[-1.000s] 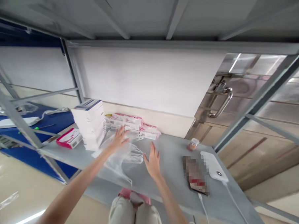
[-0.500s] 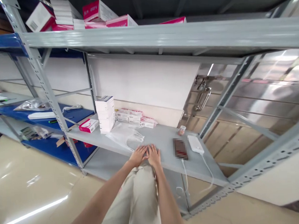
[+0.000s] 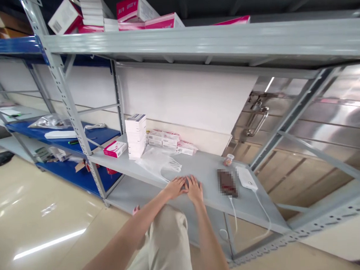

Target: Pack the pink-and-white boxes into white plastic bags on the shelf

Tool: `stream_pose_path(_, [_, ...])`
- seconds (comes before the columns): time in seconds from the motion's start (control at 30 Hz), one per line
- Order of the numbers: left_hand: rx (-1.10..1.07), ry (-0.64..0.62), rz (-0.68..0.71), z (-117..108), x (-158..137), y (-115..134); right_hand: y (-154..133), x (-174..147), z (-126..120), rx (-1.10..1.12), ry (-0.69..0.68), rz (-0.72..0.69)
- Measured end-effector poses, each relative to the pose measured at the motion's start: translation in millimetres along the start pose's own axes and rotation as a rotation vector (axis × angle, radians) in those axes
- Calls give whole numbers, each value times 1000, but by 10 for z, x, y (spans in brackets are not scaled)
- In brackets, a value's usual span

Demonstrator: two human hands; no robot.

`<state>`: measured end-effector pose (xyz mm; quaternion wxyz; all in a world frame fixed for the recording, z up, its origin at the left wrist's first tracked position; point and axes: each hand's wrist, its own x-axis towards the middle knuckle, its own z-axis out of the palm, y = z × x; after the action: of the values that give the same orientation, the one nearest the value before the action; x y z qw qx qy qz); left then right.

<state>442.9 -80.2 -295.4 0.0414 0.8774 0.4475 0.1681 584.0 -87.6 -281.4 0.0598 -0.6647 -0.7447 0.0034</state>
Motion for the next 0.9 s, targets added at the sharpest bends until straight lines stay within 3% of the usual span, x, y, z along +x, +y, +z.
stream_pose_path(0.13, [-7,-1,48,-25,-20,-13,42,5,94,-21,52,-21])
stream_pose_path(0.43, [-22,-38,-21,-232,-87,132,88,-4,176,33,75,-39])
stream_pose_path(0.6, [132,88,138,-498,-341,125,33,-23,120,90,52,-19])
stream_pose_path(0.67, [161,150,0,-651,-476,48,0,-41,65,117,52,-2])
stream_pose_path(0.77, [140,122,-137,-833,-657,-153,-31,-69,-23,167,55,-22])
stream_pose_path(0.9, [52,169,-328,-901,-803,-406,-30,-103,-68,222,56,-24])
